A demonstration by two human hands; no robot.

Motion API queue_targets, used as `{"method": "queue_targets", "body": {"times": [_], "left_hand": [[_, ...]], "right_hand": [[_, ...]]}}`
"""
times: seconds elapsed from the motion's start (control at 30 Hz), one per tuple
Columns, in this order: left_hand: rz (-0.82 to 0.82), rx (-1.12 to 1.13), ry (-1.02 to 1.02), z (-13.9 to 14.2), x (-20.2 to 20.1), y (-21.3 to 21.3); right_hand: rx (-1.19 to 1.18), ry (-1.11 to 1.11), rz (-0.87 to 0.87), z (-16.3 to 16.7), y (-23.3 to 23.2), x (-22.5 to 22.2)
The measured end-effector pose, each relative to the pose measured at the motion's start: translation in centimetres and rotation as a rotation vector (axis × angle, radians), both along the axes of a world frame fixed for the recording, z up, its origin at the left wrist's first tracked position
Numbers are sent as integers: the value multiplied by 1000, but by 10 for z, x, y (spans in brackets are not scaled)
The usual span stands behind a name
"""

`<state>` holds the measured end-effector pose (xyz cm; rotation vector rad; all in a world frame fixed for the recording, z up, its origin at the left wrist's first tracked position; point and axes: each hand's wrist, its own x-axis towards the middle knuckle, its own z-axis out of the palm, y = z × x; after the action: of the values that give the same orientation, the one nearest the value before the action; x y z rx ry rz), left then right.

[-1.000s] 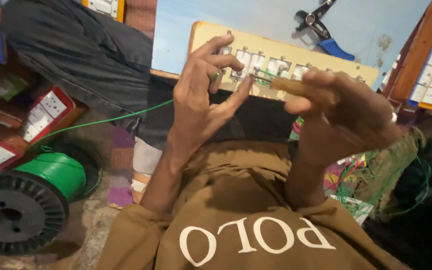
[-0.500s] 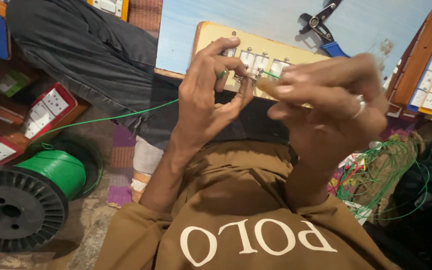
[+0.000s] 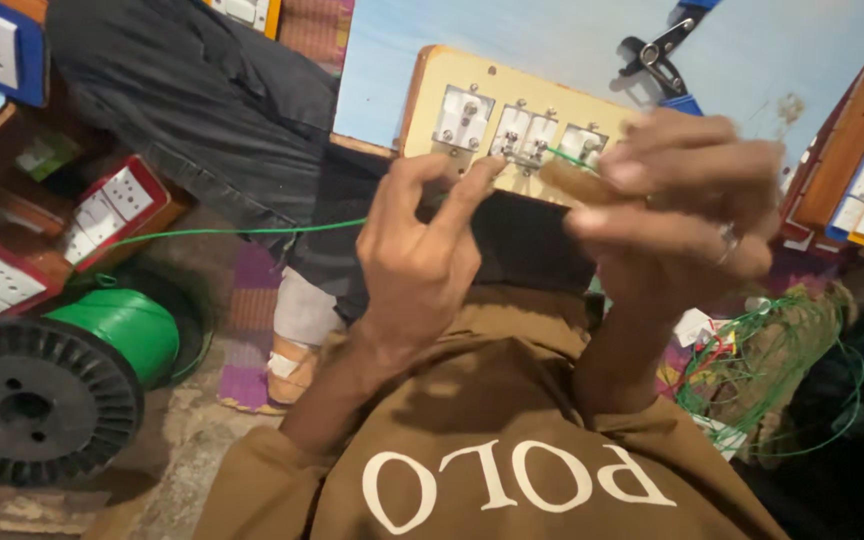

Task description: The person sits on the floor and wires a multi-gang switchboard by hand. They strip green wires with pliers, insert them into terminal screws, and tighten them with a screwdriver. The person works on two different switchboard units, one beige and one purple, before placing the finished unit aside.

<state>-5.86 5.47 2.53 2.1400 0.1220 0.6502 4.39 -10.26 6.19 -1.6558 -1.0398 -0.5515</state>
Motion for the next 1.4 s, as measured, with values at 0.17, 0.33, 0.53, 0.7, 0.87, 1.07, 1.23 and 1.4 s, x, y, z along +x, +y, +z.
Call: {"method": "queue_targets", "body": {"times": [0.17,0.33,0.53,0.7,0.87,1.07,1.23,1.4], "left_hand": [[4,28,21,-5,6,-4],[31,59,49,-6,8,-9],[45,35,66,-4,10,-17],[79,-3,32,-4,18,-11],[30,-19,-72,-7,23,-13],[61,-142,-174,-15,29,-23],[56,-210,-216,-16,28,-23],[17,-193,-212,-20,28,-22]], "right_hand": [[-65,37,-55,-1,6,0],[-135,102,-126,8,8,-10],[-85,102,-55,14,15,-9],[-160,227,-114,15,11,-14],[-77,120,-77,13,10,-13],[-130,149,-185,15,13,-22],[-185,146,-244,21,12,-28],[-196,158,-315,26,16,-33]]}}
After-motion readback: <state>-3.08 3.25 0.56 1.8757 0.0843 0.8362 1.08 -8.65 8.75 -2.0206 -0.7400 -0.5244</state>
